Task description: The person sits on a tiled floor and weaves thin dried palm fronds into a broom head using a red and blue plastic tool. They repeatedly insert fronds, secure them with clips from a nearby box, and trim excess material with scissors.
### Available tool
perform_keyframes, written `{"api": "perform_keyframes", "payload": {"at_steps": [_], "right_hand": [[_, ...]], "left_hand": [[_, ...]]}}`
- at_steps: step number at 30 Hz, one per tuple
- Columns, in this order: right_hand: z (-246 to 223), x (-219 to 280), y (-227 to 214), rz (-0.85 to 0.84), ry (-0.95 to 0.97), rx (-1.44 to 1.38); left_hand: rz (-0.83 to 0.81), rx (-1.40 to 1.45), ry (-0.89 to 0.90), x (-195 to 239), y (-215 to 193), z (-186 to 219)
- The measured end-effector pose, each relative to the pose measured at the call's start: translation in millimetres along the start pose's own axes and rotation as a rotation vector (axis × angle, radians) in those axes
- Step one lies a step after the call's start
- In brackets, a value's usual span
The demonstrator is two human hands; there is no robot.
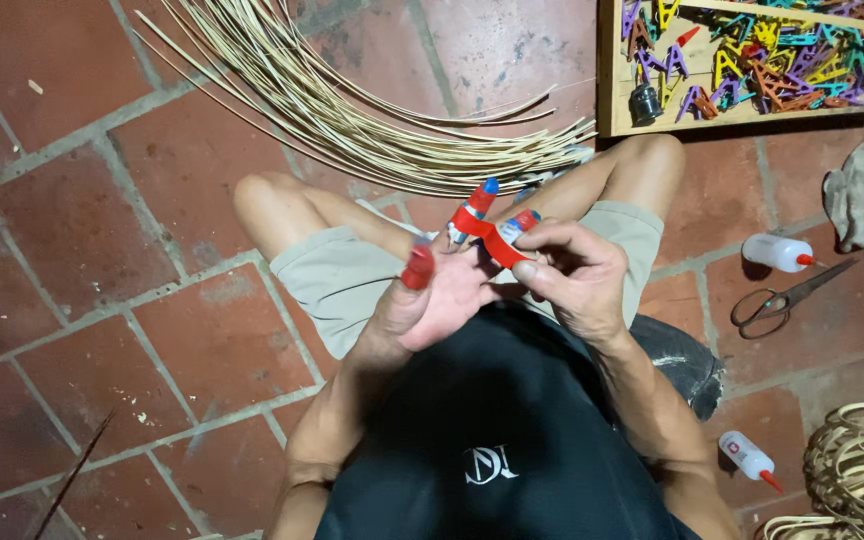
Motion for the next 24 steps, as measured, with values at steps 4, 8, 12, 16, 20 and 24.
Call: {"api": "perform_keyframes", "payload": {"at_steps": [4,8,12,16,20,24], "right_hand": [[20,2,-1,0.026,0.09,-0.074],[15,1,8,-0.002,0.026,-0.039],[16,-1,21,-0.004,0.074,-0.077],[52,26,-28,0.2,-0.052,0.128],[156,61,-165,0.665,0.34,0.161],[212,82,-316,1.134,0.536,0.854]], "left_hand": [[0.142,-0.182,0.155,-3,-16,6],[0.021,-0.202,0.352,-3,-25,6],[0.263,-0.243,0.417,-3,-51,12],[0.384,-0.502,0.404,-1,-54,16],[0.342,-0.588,0.296,-10,-47,10],[0.346,-0.555,0.264,-23,-53,-1]]}}
Point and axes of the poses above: each hand's wrist, its own x-axis away from the middle knuckle, its own y-axis out of the palm, z = x × y, the point moved 6 cm from there along -x, towards the middle knuckle, and after that the axes turned 15 degrees about x, right-handed, at the moved point
